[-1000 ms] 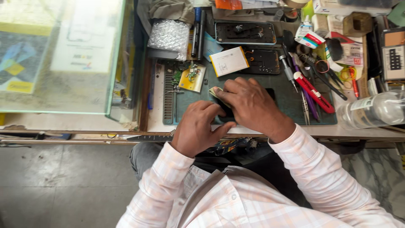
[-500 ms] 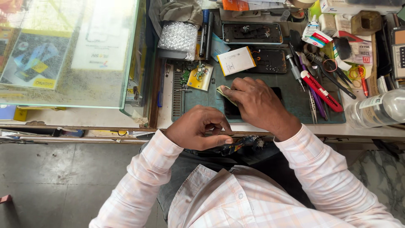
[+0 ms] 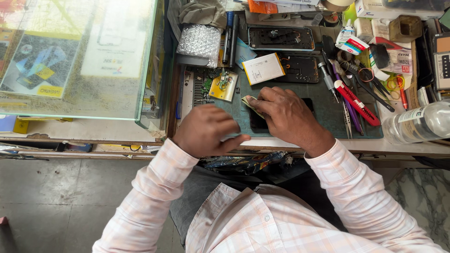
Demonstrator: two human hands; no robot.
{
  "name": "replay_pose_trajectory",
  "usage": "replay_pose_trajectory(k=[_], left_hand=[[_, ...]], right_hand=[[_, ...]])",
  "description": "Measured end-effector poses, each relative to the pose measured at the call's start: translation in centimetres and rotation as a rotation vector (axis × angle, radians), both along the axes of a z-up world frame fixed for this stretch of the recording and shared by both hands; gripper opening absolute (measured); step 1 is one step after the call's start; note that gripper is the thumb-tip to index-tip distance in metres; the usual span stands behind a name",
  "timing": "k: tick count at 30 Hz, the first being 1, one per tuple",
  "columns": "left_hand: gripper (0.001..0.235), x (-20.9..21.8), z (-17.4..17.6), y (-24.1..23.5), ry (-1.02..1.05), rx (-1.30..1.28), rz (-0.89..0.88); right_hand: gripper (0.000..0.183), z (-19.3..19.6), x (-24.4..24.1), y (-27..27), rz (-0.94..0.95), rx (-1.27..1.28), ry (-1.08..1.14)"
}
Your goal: The person wipes a smartphone screen with a cloth, applies a cleaning solution from a spray bottle, and continues wiping the screen. The person then handles a small circuit board and uses tweezers to adjust components on it.
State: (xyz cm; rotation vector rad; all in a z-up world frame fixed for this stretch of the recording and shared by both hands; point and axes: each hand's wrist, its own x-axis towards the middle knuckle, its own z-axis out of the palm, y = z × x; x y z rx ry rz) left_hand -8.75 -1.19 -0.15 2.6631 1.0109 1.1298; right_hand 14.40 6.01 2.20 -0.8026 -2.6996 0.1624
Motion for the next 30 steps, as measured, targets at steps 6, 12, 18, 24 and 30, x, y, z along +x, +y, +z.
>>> replay_pose_trajectory(k=[6,12,18,24,30], left_hand=[[0.038,5.1,-1.3,-3.5,0.076,0.032,-0.088],[0.025,2.8,-1.6,-7.4,-0.167,-0.169,0.374],[0.020,2.1,-1.8,-9.2,-0.221,-0.239,0.566],[0.030,4.0,-2.4,-8.4,-0.195,-0.250,0.519],[0.027,4.3,-2.2,-8.4,-0.206,-0.252,0.671]], right_hand=[[0.042,-0.2,0.1,0.0,0.001,0.008,-0.004],[0.042,-0.2,0.2,0.0,0.008,0.001,0.016],[0.041,0.0,0.0,0.0,0.006,-0.013,0.020],[0.041,-0.4,0.3,-0.2,-0.007,-0.006,0.017],[0.040,-0.2,0.2,-0.1,0.000,0.005,0.025]])
